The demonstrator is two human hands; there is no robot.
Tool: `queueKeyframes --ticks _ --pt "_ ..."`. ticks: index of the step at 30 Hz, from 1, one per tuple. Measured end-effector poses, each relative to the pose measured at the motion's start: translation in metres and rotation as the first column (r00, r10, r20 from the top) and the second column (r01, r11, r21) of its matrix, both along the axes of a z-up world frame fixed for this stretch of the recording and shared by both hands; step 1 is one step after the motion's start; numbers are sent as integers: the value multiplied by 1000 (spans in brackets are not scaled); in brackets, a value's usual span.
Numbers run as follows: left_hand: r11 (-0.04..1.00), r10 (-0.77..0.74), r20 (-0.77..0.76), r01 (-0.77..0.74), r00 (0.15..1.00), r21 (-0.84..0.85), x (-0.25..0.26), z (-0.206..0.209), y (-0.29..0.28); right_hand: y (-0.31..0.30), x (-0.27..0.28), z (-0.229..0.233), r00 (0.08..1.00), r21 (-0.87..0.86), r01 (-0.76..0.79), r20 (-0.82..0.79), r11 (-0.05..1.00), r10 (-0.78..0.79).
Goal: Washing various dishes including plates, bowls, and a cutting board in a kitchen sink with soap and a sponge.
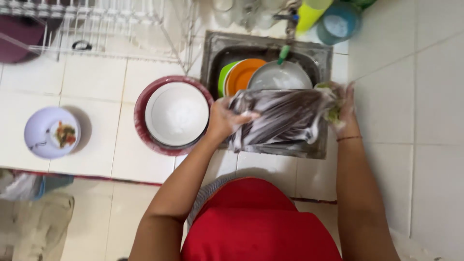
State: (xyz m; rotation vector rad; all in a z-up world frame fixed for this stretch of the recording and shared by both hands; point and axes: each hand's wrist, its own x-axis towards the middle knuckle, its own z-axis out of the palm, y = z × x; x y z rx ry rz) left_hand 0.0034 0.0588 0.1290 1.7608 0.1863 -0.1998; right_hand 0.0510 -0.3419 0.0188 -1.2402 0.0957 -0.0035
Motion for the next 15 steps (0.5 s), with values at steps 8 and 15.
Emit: queueKeyframes --ticks 8,15 --pt "963 152 328 -214 933 165 13 -22 -9 -120 31 -74 779 -404 -543 84 736 622" --pt "979 56 503 -148 863 144 21 -27 -13 18 0 126 657 -499 -748 -468 437 590"
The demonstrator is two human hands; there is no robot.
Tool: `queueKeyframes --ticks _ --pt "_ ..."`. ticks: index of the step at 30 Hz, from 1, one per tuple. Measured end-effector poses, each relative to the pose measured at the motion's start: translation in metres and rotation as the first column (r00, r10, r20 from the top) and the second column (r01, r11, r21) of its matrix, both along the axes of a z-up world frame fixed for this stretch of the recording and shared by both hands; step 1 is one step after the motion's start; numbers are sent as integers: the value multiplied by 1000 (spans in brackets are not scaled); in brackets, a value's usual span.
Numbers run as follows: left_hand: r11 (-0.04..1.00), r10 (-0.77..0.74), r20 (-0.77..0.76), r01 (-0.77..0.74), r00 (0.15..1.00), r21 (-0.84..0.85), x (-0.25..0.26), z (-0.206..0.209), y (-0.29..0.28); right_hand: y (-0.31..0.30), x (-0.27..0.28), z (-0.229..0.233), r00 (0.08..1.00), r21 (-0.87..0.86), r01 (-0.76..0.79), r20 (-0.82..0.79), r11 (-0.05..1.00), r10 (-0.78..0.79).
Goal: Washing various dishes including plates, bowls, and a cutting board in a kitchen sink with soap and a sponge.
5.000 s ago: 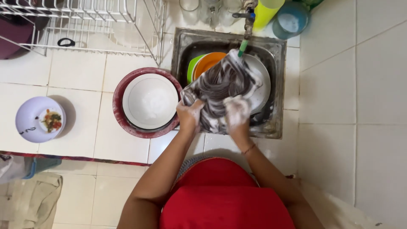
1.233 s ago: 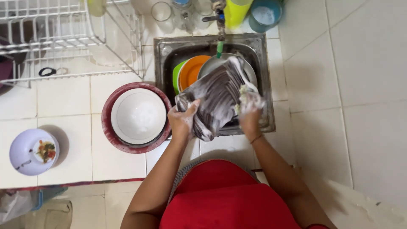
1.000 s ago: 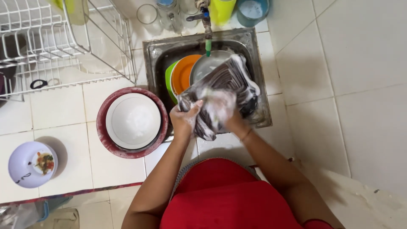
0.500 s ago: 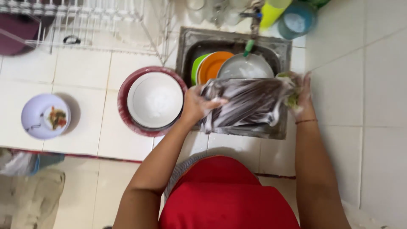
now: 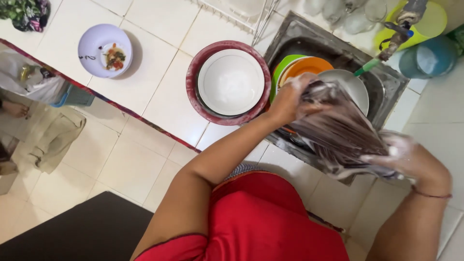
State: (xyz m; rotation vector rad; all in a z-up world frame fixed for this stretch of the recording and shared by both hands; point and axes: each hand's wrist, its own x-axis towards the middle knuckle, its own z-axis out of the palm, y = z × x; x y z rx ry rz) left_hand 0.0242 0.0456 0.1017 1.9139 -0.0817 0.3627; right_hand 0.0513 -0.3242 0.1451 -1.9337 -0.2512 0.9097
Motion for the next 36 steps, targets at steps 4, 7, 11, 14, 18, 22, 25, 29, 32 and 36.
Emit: queueKeyframes --ticks 4,7,11,14,18,22,25,29,32,36 --pt "986 -66 124 45 990 163 -13 14 0 76 -15 19 941 -647 -109 179 755 288" --pt "978 30 194 -69 981 199 -27 18 -6 88 -24 7 915 -521 -34 326 853 236" --pt "957 284 219 -262 933 -124 -32 -34 -29 75 -49 -40 550 -577 97 710 811 439" --pt "419 11 -349 -321 937 -849 -39 13 -30 80 -64 -35 418 -519 216 815 827 402" --pt "291 -318 -498 -417 806 -861 -39 21 1 82 -75 -20 323 -462 268 870 845 374" --pt "257 -530 -490 -420 692 -870 -43 -80 16 72 -72 -29 329 -305 147 912 941 244" --pt "228 -612 -500 -469 612 -853 -41 -51 15 76 -58 -17 318 -288 5 908 958 271" --pt "224 -604 -544 -531 582 -817 -48 4 -9 101 -57 -35 653 112 272 709 956 -269" --pt "288 -538 -446 -342 715 -895 -55 -9 -28 176 -68 -14 217 205 252 940 946 -262" --pt "303 -502 -341 -208 795 -930 -62 -1 -24 181 -48 -23 213 263 85 937 961 -276"
